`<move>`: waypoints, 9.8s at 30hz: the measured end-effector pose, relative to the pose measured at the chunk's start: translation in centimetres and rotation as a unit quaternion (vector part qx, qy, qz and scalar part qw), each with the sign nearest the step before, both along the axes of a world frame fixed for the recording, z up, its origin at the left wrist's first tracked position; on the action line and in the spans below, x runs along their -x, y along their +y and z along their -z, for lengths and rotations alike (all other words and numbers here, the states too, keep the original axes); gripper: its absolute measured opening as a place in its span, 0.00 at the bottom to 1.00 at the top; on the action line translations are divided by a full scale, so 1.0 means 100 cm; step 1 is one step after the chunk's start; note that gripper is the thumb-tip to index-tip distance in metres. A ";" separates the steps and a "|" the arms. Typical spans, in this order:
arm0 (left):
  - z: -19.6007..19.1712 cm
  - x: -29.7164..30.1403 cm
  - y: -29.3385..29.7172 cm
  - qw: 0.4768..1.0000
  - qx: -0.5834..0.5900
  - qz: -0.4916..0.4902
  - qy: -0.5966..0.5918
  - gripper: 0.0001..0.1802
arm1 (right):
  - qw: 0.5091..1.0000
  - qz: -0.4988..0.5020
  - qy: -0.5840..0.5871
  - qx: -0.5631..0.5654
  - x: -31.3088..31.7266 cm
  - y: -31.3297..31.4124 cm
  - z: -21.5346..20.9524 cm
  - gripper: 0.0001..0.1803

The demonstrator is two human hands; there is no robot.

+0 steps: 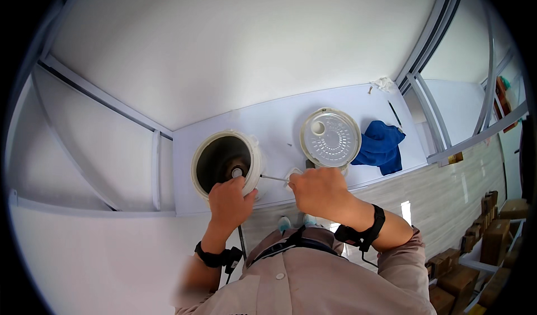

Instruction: The person uses a screwdriver to remove screws from the base of a white appliance, then detaches the bottom cover to expose the internal wiring.

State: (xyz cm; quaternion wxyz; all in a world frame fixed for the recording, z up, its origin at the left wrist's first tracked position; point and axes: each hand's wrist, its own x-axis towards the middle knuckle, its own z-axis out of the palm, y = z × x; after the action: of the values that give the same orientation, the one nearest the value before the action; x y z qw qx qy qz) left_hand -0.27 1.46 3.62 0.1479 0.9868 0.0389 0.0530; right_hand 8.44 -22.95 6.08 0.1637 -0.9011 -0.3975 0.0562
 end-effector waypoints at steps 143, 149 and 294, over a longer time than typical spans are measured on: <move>-0.004 0.048 0.007 0.989 0.049 0.047 -0.135 0.18 | 0.812 0.128 0.416 -0.390 -0.012 0.114 0.078 0.53; -0.024 0.052 0.028 0.988 0.042 0.056 -0.138 0.33 | 0.791 0.143 0.434 -0.406 -0.013 0.115 0.085 0.50; -0.035 0.004 0.027 0.960 0.244 -0.135 -0.014 0.17 | 0.898 0.018 0.011 -0.440 0.006 0.106 0.086 0.38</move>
State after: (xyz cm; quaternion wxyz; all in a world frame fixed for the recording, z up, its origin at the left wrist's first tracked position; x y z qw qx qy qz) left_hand -0.63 4.15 7.07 0.3763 0.9055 0.1810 0.0753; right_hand 7.81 -12.32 -2.55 0.5493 -0.7431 -0.3637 -0.1172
